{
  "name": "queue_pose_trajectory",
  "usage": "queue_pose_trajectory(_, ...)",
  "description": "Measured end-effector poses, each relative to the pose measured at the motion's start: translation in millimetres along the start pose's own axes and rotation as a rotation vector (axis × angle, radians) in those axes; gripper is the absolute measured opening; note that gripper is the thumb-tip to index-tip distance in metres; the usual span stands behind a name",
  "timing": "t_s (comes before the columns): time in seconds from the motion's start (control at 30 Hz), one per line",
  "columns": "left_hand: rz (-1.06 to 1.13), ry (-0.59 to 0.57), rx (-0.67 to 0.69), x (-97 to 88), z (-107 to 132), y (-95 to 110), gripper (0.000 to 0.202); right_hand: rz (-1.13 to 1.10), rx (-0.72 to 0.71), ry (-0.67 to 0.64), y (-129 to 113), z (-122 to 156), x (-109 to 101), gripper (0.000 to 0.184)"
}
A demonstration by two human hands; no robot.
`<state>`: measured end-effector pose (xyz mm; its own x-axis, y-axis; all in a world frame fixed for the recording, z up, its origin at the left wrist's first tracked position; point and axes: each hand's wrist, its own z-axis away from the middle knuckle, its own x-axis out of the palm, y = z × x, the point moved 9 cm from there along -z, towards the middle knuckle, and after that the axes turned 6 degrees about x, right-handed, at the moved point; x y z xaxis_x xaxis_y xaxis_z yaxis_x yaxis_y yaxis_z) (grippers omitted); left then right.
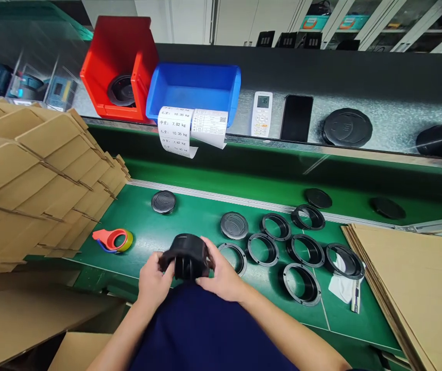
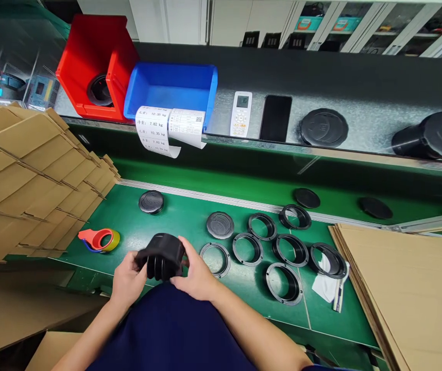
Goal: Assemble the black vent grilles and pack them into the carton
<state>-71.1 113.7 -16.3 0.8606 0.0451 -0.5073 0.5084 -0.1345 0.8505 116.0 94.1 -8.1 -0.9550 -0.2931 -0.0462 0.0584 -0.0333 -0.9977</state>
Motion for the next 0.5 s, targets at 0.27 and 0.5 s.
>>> queue_pose_trajectory(0.27,-0.032,0.319,0.785,-28.9,25,82,0.034,0.660,-0.787,0.365,-62,35,-5,0.069)
queue_pose_trajectory(0.5,-0.037,0.336,0.771,-29.0,29,76,0.033,0.685,-0.817,0.356,-57,39,-2,0.061)
